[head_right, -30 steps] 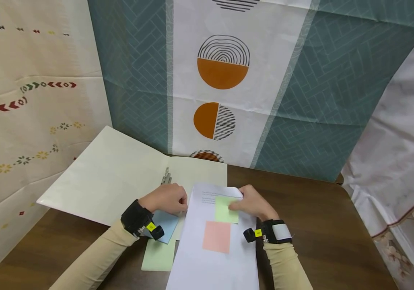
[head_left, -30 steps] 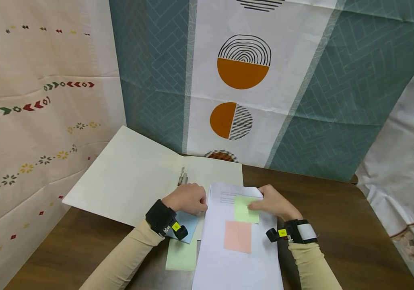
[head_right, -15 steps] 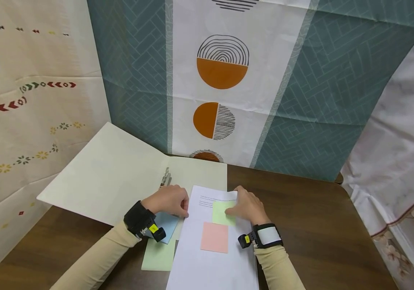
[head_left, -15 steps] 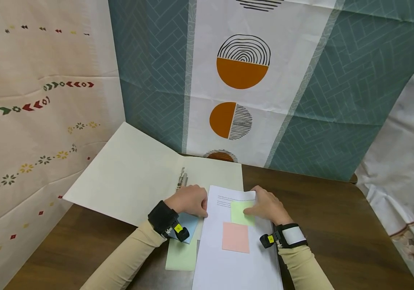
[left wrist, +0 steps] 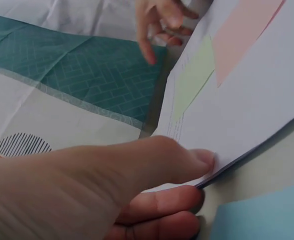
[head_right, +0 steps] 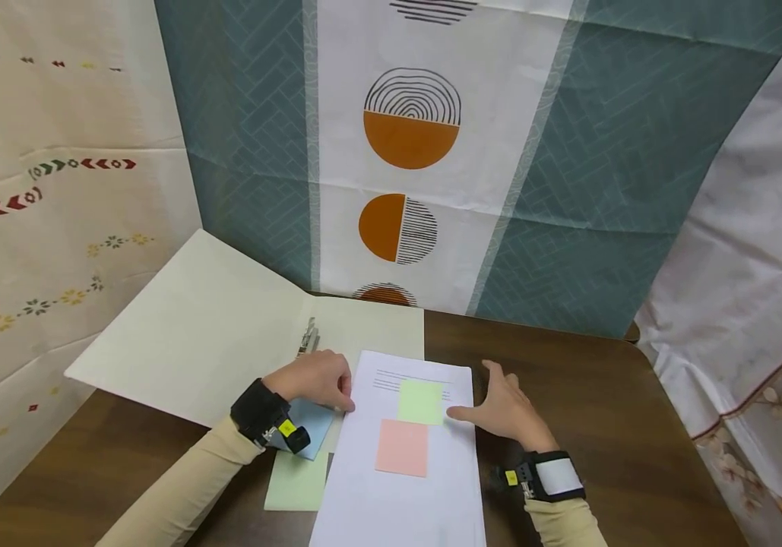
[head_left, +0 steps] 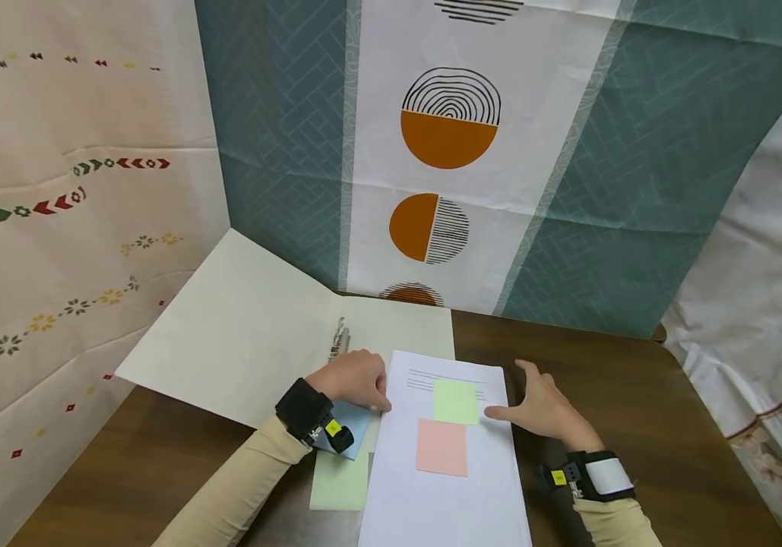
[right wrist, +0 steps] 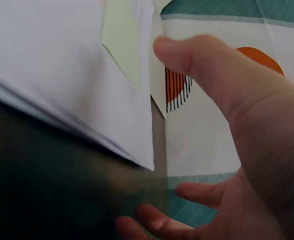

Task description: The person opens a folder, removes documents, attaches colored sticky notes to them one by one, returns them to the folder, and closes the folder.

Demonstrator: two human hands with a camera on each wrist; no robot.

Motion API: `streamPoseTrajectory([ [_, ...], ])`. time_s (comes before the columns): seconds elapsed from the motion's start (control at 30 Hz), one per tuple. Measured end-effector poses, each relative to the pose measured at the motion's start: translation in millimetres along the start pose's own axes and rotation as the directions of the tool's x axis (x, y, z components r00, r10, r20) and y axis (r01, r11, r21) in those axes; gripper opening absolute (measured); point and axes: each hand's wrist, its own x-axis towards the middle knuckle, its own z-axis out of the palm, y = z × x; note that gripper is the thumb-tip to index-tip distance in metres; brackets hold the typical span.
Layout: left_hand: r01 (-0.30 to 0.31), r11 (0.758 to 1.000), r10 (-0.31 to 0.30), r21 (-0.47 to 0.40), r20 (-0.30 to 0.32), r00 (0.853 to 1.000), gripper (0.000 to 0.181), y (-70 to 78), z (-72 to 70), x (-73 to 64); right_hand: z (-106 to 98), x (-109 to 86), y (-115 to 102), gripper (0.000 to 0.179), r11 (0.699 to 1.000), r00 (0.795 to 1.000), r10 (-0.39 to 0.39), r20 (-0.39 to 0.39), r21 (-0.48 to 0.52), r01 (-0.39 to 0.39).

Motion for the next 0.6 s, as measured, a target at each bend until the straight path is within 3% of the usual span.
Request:
streamPoseTrajectory([
  [0.13,0.012,0.999,-0.011,-0.035,0.022,1.000,0.030,-2.2,-3.3,-3.4,-3.0,-20.0,14.8,0.116,1.000,0.999,0.000,0.051,0.031,-0.002],
  [0.27,0.015,0.999,-0.013,-0.032,0.037,0.999,0.028,-2.7,-6.3,-5.6,-5.8,-35.2,20.5,0.115,0.994,0.992,0.067,0.111,0.080,-0.076],
  [0.5,0.017,0.999,-0.015,-0.040,0.056,0.998,0.024,-0.1,-8.5,-8.4,-7.9,-51.9,11.0,0.113,0.960,0.975,0.092,0.203,0.243,-0.142],
  [0.6,0.015,0.999,-0.013,-0.042,0.052,0.999,0.024,1.3,-7.9,-7.8,-3.2,-51.5,3.5,0.110,0.930,0.970,0.110,0.214,0.322,-0.177],
])
